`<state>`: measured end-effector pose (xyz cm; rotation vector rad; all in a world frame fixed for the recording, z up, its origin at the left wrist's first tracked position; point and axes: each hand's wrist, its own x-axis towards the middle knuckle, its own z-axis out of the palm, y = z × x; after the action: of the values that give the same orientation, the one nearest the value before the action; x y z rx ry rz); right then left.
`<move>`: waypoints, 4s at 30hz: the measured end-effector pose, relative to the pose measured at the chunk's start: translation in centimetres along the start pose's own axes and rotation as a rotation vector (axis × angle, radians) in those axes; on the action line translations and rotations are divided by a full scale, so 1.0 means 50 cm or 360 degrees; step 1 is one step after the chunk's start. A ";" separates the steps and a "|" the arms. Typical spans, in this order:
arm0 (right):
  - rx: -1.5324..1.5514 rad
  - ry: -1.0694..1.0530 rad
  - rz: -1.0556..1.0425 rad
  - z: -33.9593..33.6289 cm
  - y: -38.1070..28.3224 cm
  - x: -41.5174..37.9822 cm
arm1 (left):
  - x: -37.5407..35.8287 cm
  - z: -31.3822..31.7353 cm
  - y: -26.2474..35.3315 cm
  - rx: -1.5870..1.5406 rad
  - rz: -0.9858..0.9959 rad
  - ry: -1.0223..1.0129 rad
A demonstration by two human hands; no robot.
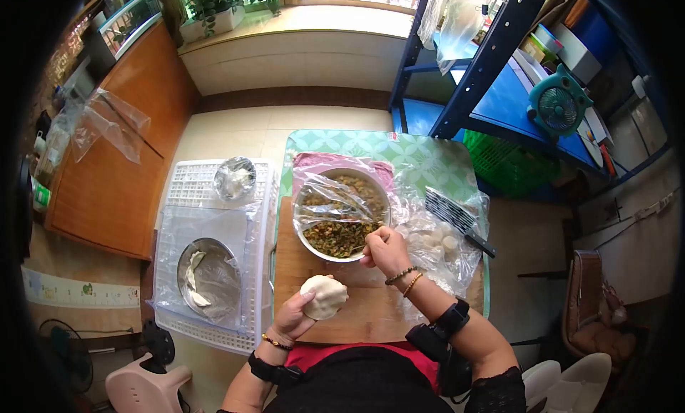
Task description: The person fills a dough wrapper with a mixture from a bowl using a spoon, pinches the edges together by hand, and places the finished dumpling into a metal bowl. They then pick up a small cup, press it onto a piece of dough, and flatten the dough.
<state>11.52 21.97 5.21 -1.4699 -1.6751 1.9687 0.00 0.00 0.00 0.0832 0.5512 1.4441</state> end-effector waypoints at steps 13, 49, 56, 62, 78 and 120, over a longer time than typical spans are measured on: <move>0.1034 0.0186 0.0120 0.004 0.114 -0.059 | 0.007 0.011 0.031 0.0003 0.0260 0.0250; 0.1121 0.0054 -0.0053 -0.029 0.129 -0.071 | 0.049 0.044 0.093 0.0231 0.0600 0.0602; 0.1134 0.0036 -0.0060 -0.035 0.132 -0.068 | 0.057 0.039 0.099 0.0255 0.0617 0.0608; 0.1120 0.0020 -0.0089 -0.044 0.127 -0.072 | 0.066 0.035 0.099 0.0274 0.0630 0.0574; -0.0030 0.0070 -0.1010 0.016 0.028 -0.175 | 0.106 0.098 0.071 -0.0097 0.0420 0.0365; 0.0230 0.0011 -0.1064 0.019 0.045 -0.198 | 0.106 0.074 0.054 -0.0183 0.0395 0.0333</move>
<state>16.76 13.96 8.77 -0.7217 -1.6807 1.6515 -0.84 6.43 2.61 -0.0954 0.6437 1.7357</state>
